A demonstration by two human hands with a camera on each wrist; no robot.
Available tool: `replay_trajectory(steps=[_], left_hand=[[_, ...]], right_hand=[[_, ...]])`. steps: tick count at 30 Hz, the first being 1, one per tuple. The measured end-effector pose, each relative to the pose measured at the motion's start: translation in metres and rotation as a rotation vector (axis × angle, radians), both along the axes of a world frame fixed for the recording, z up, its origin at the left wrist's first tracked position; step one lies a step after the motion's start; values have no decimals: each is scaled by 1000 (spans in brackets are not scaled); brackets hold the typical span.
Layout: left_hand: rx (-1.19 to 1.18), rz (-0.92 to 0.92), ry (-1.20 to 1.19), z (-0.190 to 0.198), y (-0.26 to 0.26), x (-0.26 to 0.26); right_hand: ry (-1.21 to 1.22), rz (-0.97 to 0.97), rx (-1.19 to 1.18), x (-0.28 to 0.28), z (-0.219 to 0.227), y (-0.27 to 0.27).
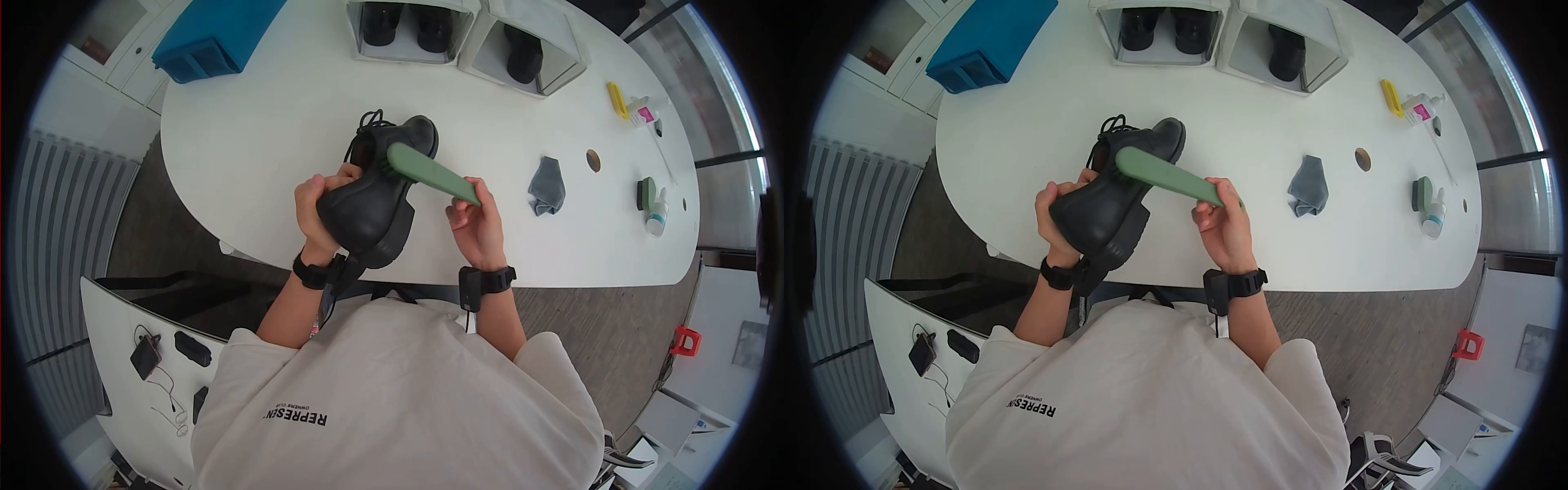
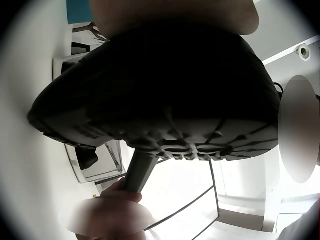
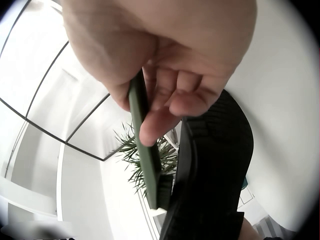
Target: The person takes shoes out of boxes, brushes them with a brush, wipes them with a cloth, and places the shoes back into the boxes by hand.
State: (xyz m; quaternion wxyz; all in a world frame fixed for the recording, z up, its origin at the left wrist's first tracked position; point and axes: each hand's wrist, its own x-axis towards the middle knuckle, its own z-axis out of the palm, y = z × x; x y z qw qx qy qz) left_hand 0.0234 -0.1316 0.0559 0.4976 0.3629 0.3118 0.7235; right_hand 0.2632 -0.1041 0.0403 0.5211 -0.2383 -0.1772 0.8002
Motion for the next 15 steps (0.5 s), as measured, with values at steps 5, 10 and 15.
replay_trajectory(steps=[5, 10, 15], left_hand=[[-2, -6, -65, 4, 1, 2], [-32, 21, -80, 5, 5, 5], [69, 11, 42, 4, 5, 4]], right_hand=[[-140, 150, 172, 12, 16, -16], [-38, 74, 137, 8, 9, -12], [-92, -49, 52, 2, 16, -13]])
